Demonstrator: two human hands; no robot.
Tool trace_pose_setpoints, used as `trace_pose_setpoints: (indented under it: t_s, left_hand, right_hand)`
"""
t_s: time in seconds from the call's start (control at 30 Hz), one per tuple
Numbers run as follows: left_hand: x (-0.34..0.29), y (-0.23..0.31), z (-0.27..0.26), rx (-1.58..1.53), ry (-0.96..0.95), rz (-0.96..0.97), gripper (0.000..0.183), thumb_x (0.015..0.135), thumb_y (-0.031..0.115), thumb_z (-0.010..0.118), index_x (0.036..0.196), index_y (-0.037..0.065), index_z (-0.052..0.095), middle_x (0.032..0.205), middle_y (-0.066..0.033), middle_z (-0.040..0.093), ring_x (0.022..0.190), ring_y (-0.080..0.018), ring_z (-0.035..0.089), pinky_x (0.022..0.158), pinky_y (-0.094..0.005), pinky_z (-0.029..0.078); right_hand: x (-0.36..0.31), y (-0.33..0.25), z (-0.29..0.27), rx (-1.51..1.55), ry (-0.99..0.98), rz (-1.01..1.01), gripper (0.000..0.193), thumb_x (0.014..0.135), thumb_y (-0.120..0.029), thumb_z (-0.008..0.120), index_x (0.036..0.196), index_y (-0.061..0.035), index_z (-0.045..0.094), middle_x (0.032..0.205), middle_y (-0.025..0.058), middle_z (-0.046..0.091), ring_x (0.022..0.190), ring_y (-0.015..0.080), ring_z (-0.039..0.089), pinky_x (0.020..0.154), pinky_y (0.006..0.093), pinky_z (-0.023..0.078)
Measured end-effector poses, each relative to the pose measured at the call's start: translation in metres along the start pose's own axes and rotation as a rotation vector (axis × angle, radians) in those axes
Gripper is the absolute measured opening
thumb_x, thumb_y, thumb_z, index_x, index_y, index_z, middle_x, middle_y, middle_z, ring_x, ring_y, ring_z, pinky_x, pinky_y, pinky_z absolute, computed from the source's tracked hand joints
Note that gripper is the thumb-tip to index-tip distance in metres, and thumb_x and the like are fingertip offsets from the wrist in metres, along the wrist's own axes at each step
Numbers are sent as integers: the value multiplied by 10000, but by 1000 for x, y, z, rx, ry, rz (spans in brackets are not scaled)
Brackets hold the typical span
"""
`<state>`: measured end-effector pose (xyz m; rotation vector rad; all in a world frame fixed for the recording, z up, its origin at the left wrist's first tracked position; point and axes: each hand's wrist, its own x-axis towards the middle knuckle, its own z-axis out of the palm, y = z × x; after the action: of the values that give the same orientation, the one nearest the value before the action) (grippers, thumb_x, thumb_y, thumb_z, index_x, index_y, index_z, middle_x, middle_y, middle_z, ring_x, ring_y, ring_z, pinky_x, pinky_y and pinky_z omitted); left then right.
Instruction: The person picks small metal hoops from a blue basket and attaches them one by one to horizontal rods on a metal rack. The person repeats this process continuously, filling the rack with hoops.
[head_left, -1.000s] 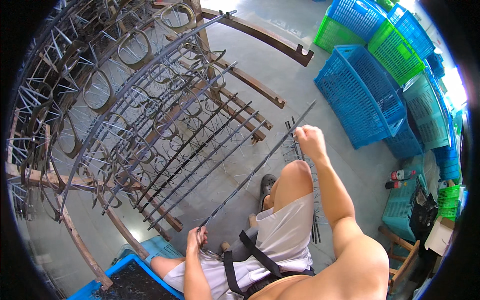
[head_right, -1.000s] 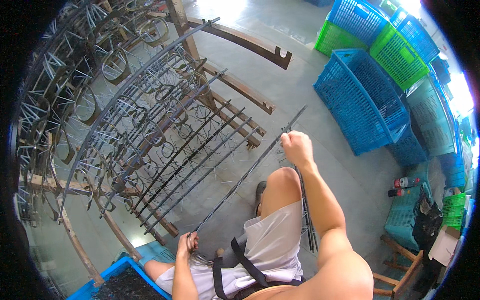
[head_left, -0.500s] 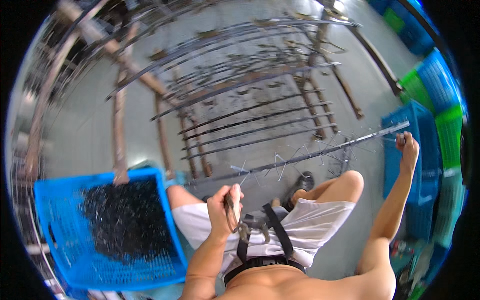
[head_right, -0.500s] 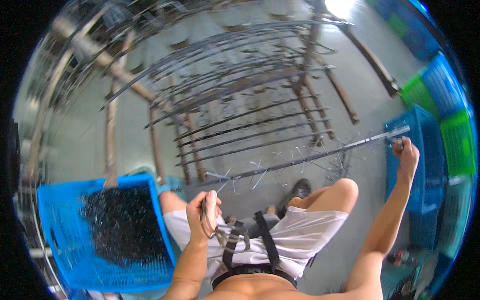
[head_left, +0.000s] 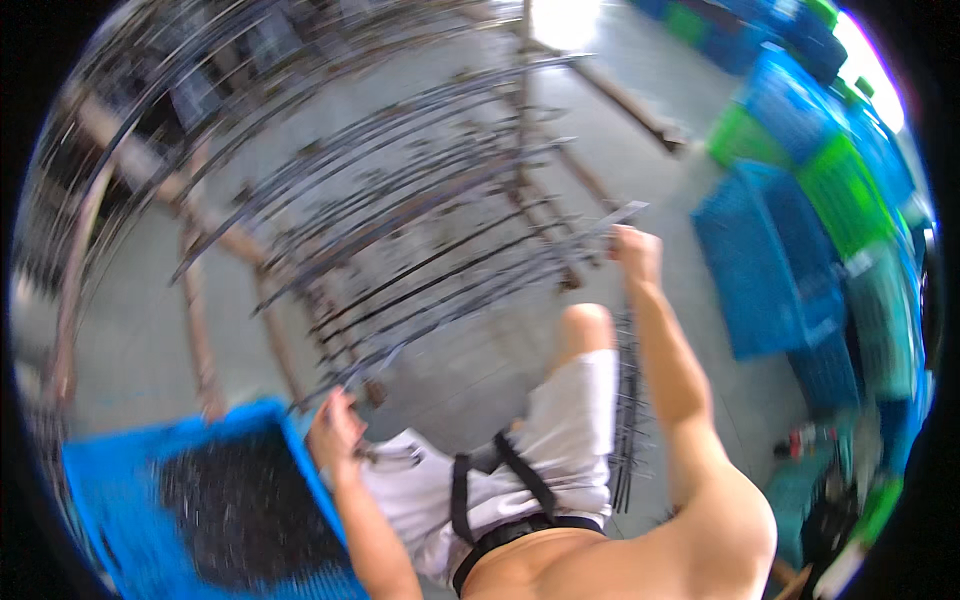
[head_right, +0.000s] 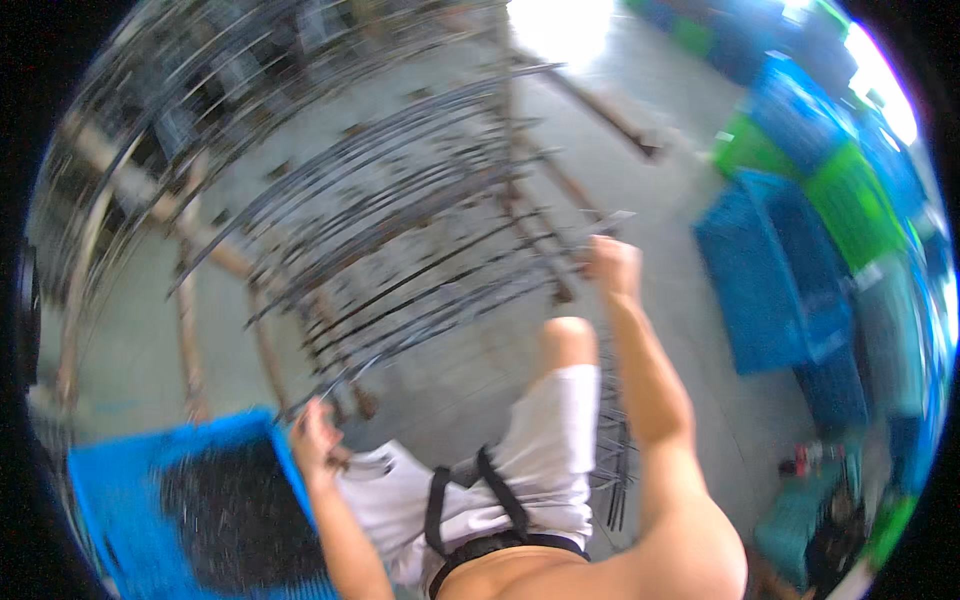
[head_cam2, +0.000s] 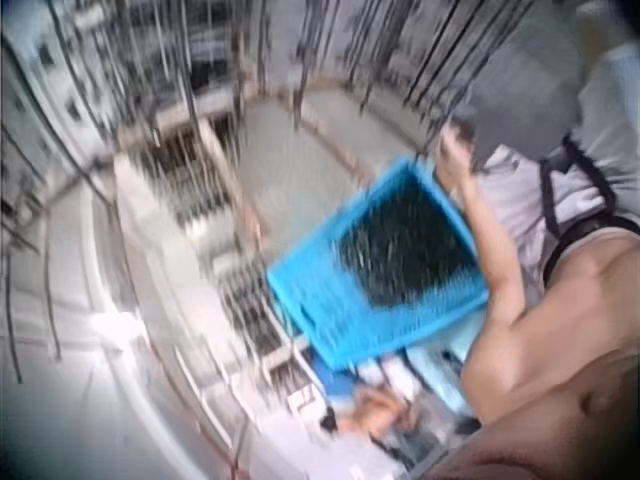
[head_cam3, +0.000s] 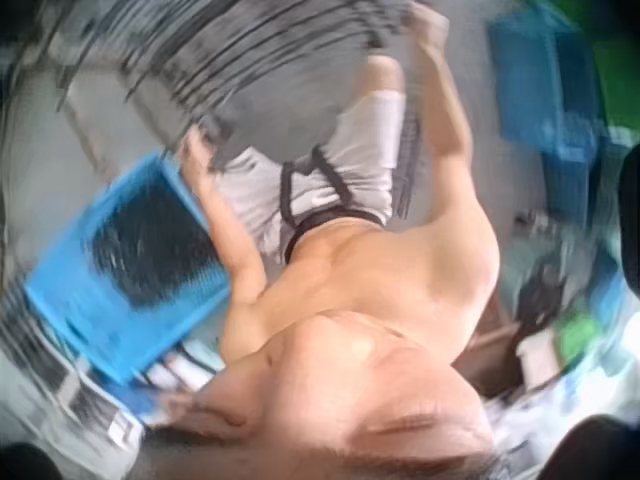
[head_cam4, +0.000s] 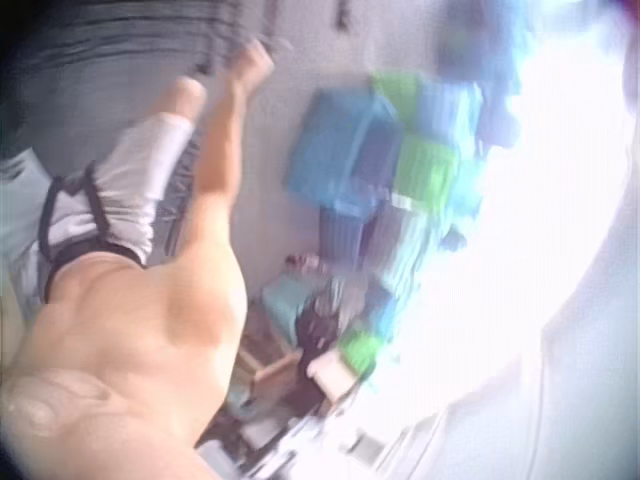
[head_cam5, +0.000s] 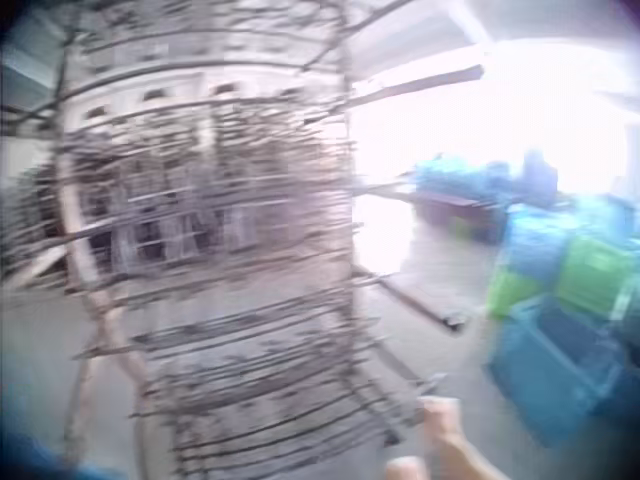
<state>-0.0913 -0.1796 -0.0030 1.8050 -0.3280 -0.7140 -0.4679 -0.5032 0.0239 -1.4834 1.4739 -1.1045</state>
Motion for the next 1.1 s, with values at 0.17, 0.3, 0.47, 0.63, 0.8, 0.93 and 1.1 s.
trace_pose_setpoints:
  t_s: [0.17,0.3,0.47,0.63,0.8,0.93,1.1]
  left_hand:
    - [-31,10,10,-272,-1,-36,377,887,378,525,911,1,539,479,15,354,370,-93,339,378,-234,314]
    - [-48,9,0,-416,-246,68,156,885,158,524,862,4,522,513,3,374,414,-83,344,420,-232,335]
    - [-80,55,28,-539,-359,-169,47,874,107,498,881,69,525,591,52,351,505,-63,374,589,-280,429]
    - [-87,69,34,-889,-508,-415,130,906,164,494,943,57,559,624,26,420,559,-114,432,677,-353,471]
    - [-104,66,32,-1231,-657,-308,195,917,194,513,958,7,551,715,-38,484,662,-165,518,816,-341,496]
    - [-101,45,30,-1147,-412,90,171,908,216,537,981,62,522,839,-26,534,788,-145,533,923,-388,440]
    - [-116,48,40,-1064,-446,495,224,911,190,532,1077,50,474,1034,-47,539,1001,-149,515,966,-374,382]
  right_hand:
    - [35,44,7,-54,159,142,386,802,-285,470,594,2,623,557,133,605,561,277,610,622,372,485]
    - [30,33,1,-177,87,121,455,830,-347,457,601,8,624,555,144,603,572,277,617,622,381,480]
    - [-96,-29,23,-318,-55,-269,272,822,-332,581,797,-66,629,648,126,602,631,322,597,620,410,473]
    - [-224,-104,74,15,-829,-787,550,831,-259,614,1275,-15,400,1241,229,415,1149,386,404,963,433,359]
    - [-244,-82,101,366,-990,-246,600,827,-197,658,1299,-1,344,970,112,571,903,206,569,805,322,463]
    - [-252,-70,116,-20,-410,-472,516,894,-228,553,1290,9,321,1174,181,359,996,264,477,864,341,419]
    - [-282,-42,126,779,-1226,565,499,934,-444,423,1225,-41,455,1176,128,497,1100,213,471,921,348,397]
